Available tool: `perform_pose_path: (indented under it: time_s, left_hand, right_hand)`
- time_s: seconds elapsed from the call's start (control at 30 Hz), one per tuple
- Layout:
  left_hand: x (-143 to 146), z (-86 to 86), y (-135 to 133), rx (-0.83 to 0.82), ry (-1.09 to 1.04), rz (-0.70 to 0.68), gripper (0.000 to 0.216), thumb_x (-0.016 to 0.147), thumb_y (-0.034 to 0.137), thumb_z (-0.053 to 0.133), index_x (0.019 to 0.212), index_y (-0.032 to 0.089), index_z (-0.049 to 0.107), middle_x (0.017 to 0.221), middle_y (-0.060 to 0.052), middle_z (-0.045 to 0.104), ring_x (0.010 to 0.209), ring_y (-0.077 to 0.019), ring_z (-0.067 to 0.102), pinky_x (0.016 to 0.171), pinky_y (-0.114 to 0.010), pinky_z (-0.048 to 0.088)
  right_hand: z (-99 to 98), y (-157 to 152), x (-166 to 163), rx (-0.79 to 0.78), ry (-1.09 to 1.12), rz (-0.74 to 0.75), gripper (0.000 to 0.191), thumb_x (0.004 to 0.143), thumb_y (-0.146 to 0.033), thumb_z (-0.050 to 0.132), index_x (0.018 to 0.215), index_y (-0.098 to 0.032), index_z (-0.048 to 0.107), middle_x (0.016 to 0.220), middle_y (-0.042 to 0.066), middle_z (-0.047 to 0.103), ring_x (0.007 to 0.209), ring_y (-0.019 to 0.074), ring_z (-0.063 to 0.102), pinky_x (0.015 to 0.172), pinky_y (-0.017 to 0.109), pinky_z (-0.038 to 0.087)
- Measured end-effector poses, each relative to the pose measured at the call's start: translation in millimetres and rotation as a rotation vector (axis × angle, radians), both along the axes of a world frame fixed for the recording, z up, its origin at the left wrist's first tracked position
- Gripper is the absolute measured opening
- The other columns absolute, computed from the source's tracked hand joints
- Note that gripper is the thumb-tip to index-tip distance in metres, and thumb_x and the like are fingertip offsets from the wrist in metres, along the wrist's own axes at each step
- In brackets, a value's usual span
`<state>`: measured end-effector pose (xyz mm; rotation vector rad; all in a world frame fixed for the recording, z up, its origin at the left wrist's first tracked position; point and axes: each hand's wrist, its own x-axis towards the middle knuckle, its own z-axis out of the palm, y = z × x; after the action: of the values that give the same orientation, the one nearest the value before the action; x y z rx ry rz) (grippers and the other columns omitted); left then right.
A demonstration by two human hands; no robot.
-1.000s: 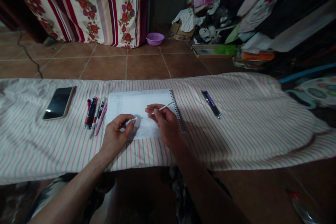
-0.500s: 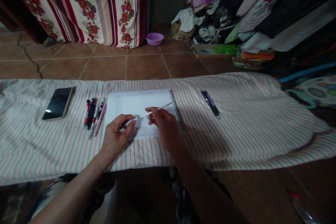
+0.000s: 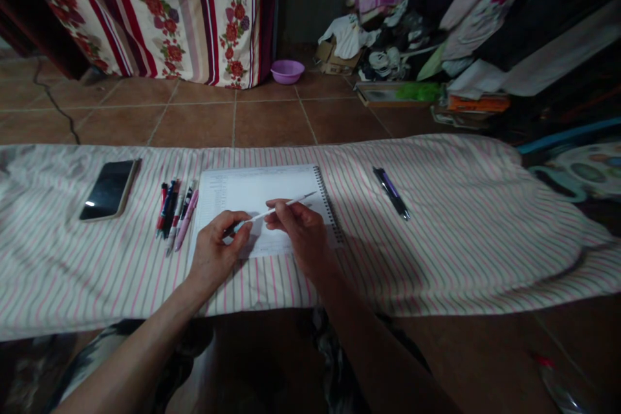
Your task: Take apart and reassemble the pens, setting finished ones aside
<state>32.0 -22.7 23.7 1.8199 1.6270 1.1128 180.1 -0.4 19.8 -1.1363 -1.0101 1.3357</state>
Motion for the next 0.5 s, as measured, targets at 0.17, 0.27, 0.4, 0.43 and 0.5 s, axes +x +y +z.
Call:
perform_pose_path:
  time_s: [0.17,0.27,0.4,0.43,0.5]
  left_hand:
    - [-0.3,0.3,0.2,0.004,-0.013,-0.017,0.012,0.079,0.028,0.053,0.080,0.019,0.061,0.074,-0.001,0.064,0.067,-0.0130,0.058,0.060,-0.024,0.047]
    - [-1.3,-0.5,0.0,0.004,-0.008,-0.017,0.012,0.079,0.028,0.053,0.081,0.019,0.061,0.075,-0.001,0.064,0.068,-0.0129,0.058,0.061,-0.024,0.047]
    - [-2.5,-2.3,-0.1,0.002,-0.001,-0.024,0.013,0.080,0.028,0.053,0.083,0.019,0.061,0.076,-0.001,0.064,0.070,-0.0135,0.058,0.063,-0.025,0.047]
    - [-2.6,-2.4,0.0,0.001,0.001,-0.025,0.013,0.080,0.028,0.053,0.083,0.019,0.061,0.077,-0.001,0.064,0.070,-0.0136,0.058,0.063,-0.025,0.047]
    - [-2.4,-1.8,0.1,-0.001,0.002,-0.024,0.013,0.080,0.028,0.053,0.082,0.019,0.061,0.077,-0.002,0.064,0.071,-0.0138,0.058,0.063,-0.025,0.047]
  right_hand:
    - [-0.3,-0.2,0.5,-0.002,-0.006,0.023,0.031,0.073,-0.047,0.060,0.079,-0.018,0.070,0.069,0.004,0.070,0.062,0.0141,0.066,0.065,0.031,0.056]
    - [0.4,-0.7,0.6,-0.010,0.008,0.013,0.029,0.072,-0.046,0.062,0.080,-0.018,0.070,0.067,0.003,0.070,0.060,0.0138,0.066,0.064,0.030,0.057]
    - [1.4,-1.4,0.9,-0.018,0.031,0.022,0.027,0.071,-0.042,0.064,0.081,-0.018,0.070,0.066,0.002,0.070,0.061,0.0135,0.066,0.065,0.029,0.057]
    - [1.6,-1.5,1.0,-0.021,0.031,0.023,0.027,0.071,-0.041,0.065,0.082,-0.018,0.070,0.066,0.002,0.070,0.062,0.0137,0.066,0.066,0.029,0.057]
    - [1.7,-1.3,1.1,-0.030,0.027,0.019,0.027,0.070,-0.041,0.065,0.082,-0.018,0.070,0.066,0.002,0.070,0.061,0.0141,0.067,0.066,0.030,0.057]
